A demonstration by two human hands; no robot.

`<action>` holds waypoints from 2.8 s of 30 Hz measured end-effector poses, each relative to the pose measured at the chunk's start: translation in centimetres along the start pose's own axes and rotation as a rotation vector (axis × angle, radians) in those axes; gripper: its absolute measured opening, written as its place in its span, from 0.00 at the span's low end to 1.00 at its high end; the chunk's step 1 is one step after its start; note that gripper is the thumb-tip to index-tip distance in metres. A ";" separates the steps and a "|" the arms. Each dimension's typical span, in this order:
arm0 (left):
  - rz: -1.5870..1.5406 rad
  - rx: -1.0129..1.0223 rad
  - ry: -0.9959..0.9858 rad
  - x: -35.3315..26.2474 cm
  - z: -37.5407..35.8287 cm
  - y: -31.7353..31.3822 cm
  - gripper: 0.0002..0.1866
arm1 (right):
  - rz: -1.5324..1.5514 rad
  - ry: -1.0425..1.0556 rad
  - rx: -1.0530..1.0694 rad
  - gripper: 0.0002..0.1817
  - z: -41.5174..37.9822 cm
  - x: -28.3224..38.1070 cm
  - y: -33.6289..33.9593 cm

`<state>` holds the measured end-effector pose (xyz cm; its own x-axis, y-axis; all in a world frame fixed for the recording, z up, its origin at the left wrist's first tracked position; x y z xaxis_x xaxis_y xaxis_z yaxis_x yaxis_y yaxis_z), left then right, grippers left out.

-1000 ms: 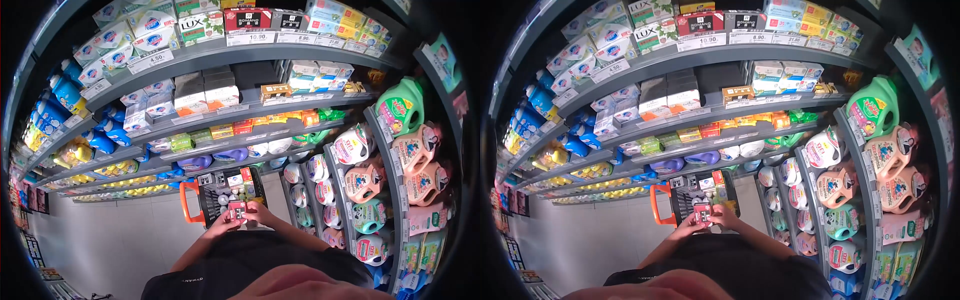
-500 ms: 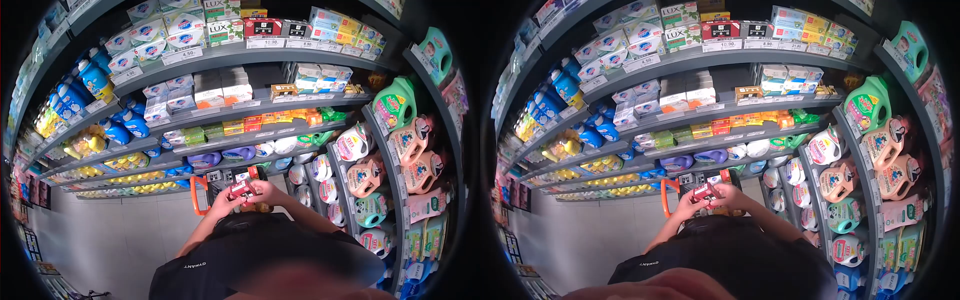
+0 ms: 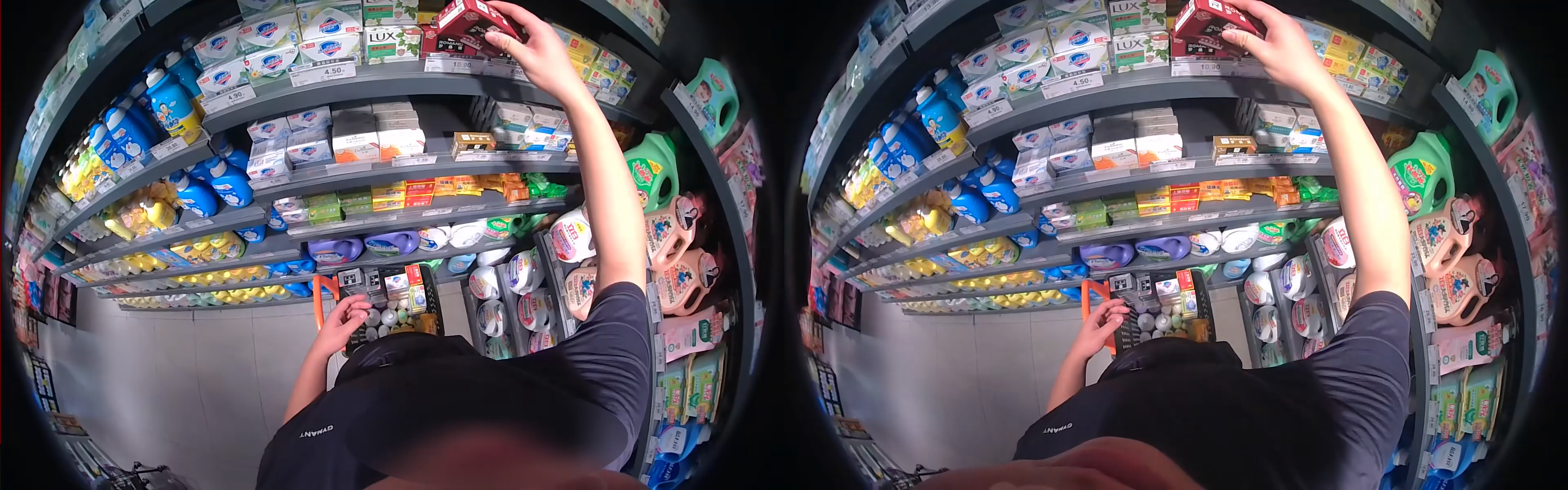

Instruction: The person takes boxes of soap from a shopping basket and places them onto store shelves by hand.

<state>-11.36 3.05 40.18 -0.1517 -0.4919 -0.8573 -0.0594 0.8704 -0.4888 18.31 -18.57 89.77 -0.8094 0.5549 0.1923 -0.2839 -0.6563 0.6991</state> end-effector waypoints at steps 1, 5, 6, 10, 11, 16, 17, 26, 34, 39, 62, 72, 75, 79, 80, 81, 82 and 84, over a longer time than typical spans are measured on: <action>0.011 -0.017 0.002 0.1 -0.2 0.2 0.23 | -0.112 -0.027 -0.031 0.25 0.7 0.4 0.5; 0.040 -0.082 0.007 0.3 -1.7 1.0 0.22 | -0.067 0.041 0.036 0.26 4.8 -1.9 -0.9; 0.044 -0.096 0.010 0.3 -2.1 1.3 0.22 | -0.101 0.073 0.061 0.26 5.9 -2.5 -1.3; 0.074 -0.128 -0.003 1.1 -3.0 2.7 0.20 | -0.104 0.067 0.242 0.28 8.6 -3.7 -3.7; 0.077 -0.131 -0.001 1.3 -3.2 2.9 0.20 | -0.049 0.037 0.314 0.28 8.8 -4.2 -4.6; 0.058 -0.160 0.045 1.7 -4.0 2.9 0.21 | 0.153 -0.087 0.469 0.38 8.7 -4.5 -6.1; 0.047 -0.175 0.058 1.7 -4.2 2.9 0.21 | 0.143 -0.109 0.429 0.41 9.3 -6.1 -6.4; -0.094 -0.279 0.101 2.4 -5.7 3.8 0.21 | 0.091 -0.183 0.601 0.43 10.0 -10.3 -8.2; -0.114 -0.281 0.077 3.0 -6.0 4.2 0.22 | -0.135 -0.151 0.597 0.53 9.2 -10.5 -7.9; -0.101 -0.286 0.071 2.9 -6.2 4.0 0.22 | -0.066 -0.054 0.478 0.55 8.2 -8.0 -6.7; -0.036 -0.276 0.067 2.7 -6.3 3.0 0.23 | -0.019 -0.050 0.606 0.20 6.5 -8.2 -6.7; -0.053 -0.277 0.077 2.7 -6.1 2.6 0.24 | -0.017 -0.053 0.647 0.19 6.4 -7.9 -6.7; -0.048 -0.274 0.084 2.8 -6.1 2.7 0.24 | -0.080 -0.105 0.656 0.20 6.2 -7.9 -6.3; -0.057 -0.277 0.092 2.9 -6.1 2.8 0.24 | -0.062 -0.136 0.666 0.23 6.1 -8.3 -6.4; -0.058 -0.275 0.091 2.8 -6.1 2.7 0.24 | -0.084 -0.138 0.666 0.24 6.2 -8.6 -6.3; -0.059 -0.274 0.091 2.8 -6.2 2.7 0.23 | -0.079 -0.104 0.674 0.26 6.2 -8.7 -6.3; -0.047 -0.270 0.093 2.9 -6.2 2.8 0.24 | -0.075 -0.070 0.682 0.27 6.3 -9.0 -6.4; -0.025 -0.263 0.094 3.0 -6.3 2.9 0.24 | -0.077 -0.022 0.700 0.31 6.5 -10.1 -6.6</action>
<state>-18.18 4.27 37.14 -0.2369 -0.5195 -0.8210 -0.3160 0.8403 -0.4405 31.72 -16.52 87.72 -0.7878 0.6014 0.1330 0.0634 -0.1356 0.9887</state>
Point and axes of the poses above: each hand's wrist, its own z-axis towards the middle knuckle, its own y-axis out of the back of the hand, x = y × z, the point moved 9 cm from there along z, towards the middle knuckle, and after that the axes turned 14 degrees about -z, right-handed, at the moved point
